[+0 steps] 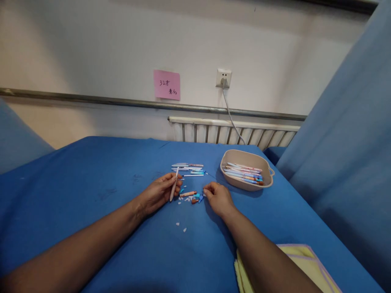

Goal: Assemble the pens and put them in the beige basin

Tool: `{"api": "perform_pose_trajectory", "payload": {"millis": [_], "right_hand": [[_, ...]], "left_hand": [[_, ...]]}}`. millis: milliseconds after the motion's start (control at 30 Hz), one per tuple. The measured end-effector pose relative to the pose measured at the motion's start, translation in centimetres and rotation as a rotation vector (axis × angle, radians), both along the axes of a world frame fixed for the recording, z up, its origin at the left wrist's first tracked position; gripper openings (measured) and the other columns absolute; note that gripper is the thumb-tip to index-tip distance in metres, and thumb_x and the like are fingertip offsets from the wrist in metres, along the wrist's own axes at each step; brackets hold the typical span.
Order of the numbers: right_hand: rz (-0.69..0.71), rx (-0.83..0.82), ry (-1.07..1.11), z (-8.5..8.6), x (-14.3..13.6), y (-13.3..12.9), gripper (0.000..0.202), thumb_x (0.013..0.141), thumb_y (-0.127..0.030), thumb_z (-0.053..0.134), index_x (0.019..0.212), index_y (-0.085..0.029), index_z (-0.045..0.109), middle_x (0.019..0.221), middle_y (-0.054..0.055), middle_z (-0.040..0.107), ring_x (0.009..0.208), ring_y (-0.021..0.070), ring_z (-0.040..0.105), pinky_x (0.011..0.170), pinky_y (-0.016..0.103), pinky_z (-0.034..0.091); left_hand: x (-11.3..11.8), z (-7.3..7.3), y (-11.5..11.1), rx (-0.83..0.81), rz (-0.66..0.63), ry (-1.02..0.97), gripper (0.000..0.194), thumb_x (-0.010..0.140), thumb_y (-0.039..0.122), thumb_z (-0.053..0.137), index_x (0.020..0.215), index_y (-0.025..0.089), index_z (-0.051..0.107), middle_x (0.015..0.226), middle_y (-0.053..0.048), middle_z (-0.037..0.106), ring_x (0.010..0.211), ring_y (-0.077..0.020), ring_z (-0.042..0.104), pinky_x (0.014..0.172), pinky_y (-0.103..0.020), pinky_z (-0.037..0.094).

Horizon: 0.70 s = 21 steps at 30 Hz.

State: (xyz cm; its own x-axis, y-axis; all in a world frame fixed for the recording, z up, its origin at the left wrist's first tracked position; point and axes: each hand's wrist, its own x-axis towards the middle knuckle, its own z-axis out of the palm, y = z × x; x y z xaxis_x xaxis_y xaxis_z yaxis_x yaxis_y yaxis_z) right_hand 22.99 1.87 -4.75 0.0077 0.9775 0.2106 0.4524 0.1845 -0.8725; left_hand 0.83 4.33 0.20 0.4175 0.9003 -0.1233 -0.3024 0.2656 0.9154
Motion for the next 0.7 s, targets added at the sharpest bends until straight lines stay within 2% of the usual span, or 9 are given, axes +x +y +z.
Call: {"api": "perform_pose_trajectory", "payload": {"millis": [167,367,500,567,700], "right_hand": [[0.033,0.015,-0.161,0.4,-0.4,-0.4,0.017,0.077,-0.029,0.054,0.083,-0.019,0.066,0.079,0.003,0.065,0.071,0.0159,0.059,0.067,0.028,0.044],[0.022,0.005,-0.136,0.2,-0.3,-0.2,0.017,0.078,-0.028,0.054,0.085,-0.019,0.065,0.081,0.003,0.066,0.071,0.0161,0.060,0.068,0.029,0.046],[0.007,0.027,-0.154,0.2,-0.2,-0.2,0.017,0.079,-0.027,0.054,0.086,-0.018,0.065,0.081,0.004,0.065,0.071,0.0162,0.060,0.068,0.030,0.046],[0.045,0.069,-0.193,0.4,-0.4,-0.4,0.019,0.080,-0.027,0.053,0.092,-0.019,0.065,0.086,0.004,0.066,0.075,0.0164,0.060,0.070,0.030,0.047],[0.197,0.190,-0.333,1.2,-1.6,-1.2,0.026,0.082,-0.023,0.054,0.107,-0.021,0.061,0.105,0.006,0.064,0.098,0.0193,0.056,0.085,0.033,0.042]], "left_hand": [[-0.5,0.1,0.5,-0.051,0.042,-0.093,0.007,0.085,0.015,0.054,0.090,0.012,0.058,0.073,-0.003,0.058,0.052,-0.0079,0.054,0.049,-0.018,0.046],[-1.2,-0.1,1.3,-0.079,0.153,-0.078,0.008,0.084,0.016,0.051,0.086,0.011,0.057,0.061,0.000,0.052,0.044,-0.0067,0.047,0.038,-0.015,0.037],[-1.2,-0.3,1.5,-0.069,0.167,-0.051,0.008,0.084,0.016,0.050,0.087,0.011,0.056,0.061,0.000,0.052,0.043,-0.0062,0.046,0.038,-0.015,0.036],[-1.2,-0.5,1.6,-0.052,0.162,-0.034,0.009,0.083,0.015,0.050,0.088,0.011,0.057,0.062,0.000,0.054,0.044,-0.0064,0.048,0.040,-0.015,0.037],[-1.1,-0.9,1.6,-0.015,0.146,-0.023,0.009,0.083,0.017,0.052,0.087,0.011,0.057,0.062,0.000,0.054,0.045,-0.0066,0.050,0.042,-0.015,0.039]]}}
